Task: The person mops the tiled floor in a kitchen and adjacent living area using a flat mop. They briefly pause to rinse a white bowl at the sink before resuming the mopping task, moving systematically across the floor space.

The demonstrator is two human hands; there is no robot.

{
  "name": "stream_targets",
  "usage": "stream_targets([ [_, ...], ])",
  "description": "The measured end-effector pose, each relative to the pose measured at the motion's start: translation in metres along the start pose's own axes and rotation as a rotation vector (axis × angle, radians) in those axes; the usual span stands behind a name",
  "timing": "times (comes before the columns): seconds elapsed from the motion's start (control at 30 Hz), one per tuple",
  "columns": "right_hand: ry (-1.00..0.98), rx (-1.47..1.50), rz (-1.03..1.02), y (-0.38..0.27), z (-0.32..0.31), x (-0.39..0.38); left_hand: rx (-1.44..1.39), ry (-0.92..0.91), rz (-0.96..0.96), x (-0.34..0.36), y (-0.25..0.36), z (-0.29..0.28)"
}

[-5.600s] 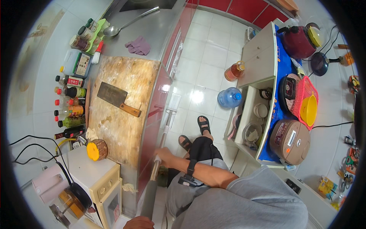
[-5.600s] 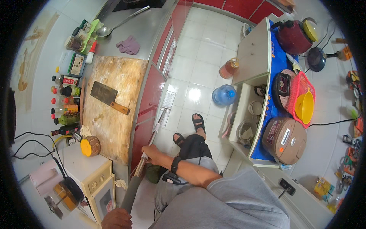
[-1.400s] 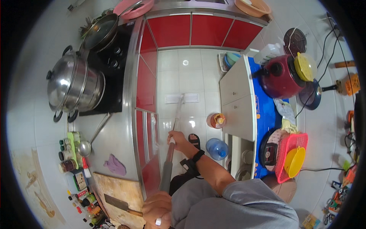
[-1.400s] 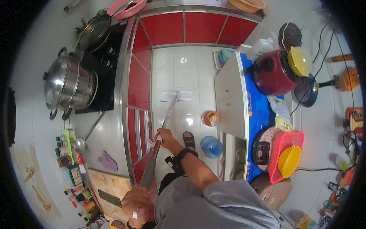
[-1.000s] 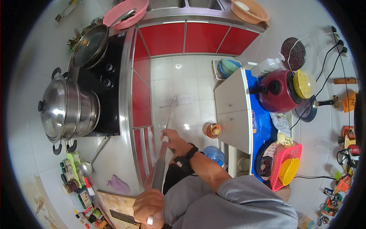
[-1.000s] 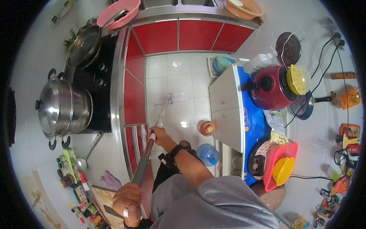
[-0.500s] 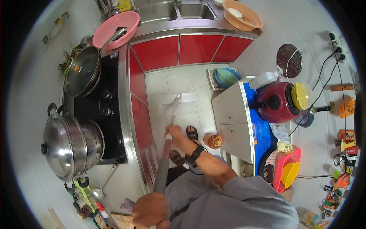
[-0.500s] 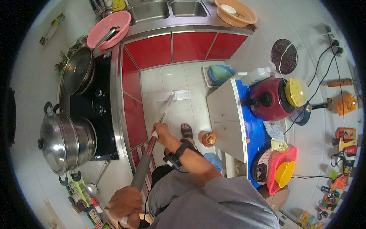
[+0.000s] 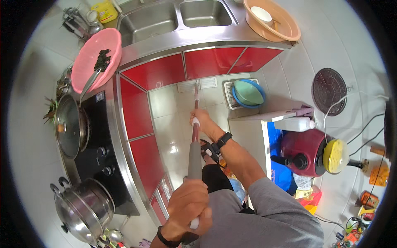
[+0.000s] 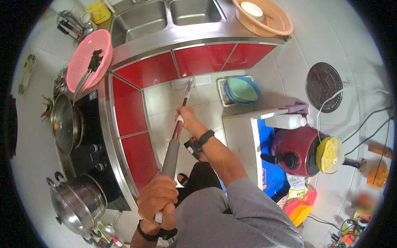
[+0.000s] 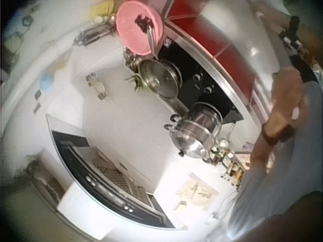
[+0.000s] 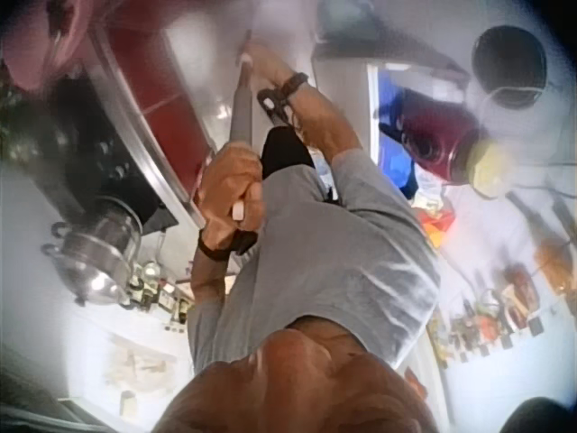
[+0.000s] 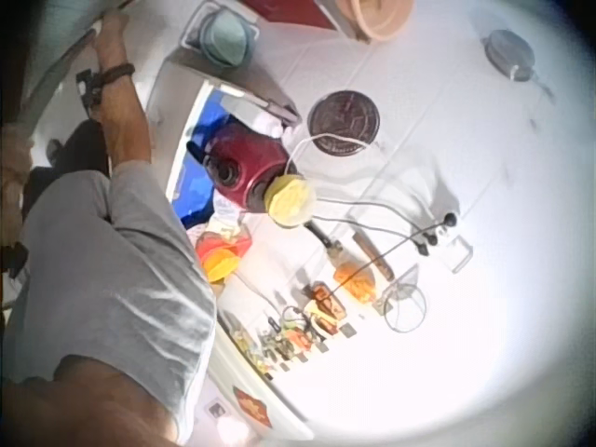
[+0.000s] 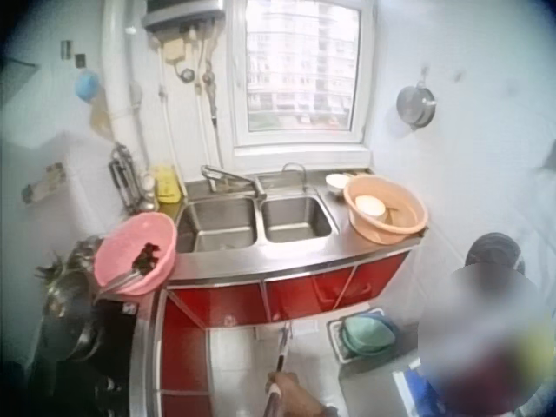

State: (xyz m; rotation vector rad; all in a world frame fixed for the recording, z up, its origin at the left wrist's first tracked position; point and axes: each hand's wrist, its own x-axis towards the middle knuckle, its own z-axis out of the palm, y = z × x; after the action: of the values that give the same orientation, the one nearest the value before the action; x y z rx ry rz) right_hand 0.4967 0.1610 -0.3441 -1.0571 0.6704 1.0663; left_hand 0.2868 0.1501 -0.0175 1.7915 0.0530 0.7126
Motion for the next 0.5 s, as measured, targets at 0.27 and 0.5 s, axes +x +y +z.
stream_targets([
  [0.27, -0.049, -0.22, -0.013, -0.049, 0.005, 0.031, -0.035, 0.031, -0.043, 0.04, -0.036, 0.018],
  [0.5, 0.048, -0.111, -0.019, 0.006, -0.027, 0.027, -0.016, -0.015, -0.129, 0.011, -0.004, 0.007],
])
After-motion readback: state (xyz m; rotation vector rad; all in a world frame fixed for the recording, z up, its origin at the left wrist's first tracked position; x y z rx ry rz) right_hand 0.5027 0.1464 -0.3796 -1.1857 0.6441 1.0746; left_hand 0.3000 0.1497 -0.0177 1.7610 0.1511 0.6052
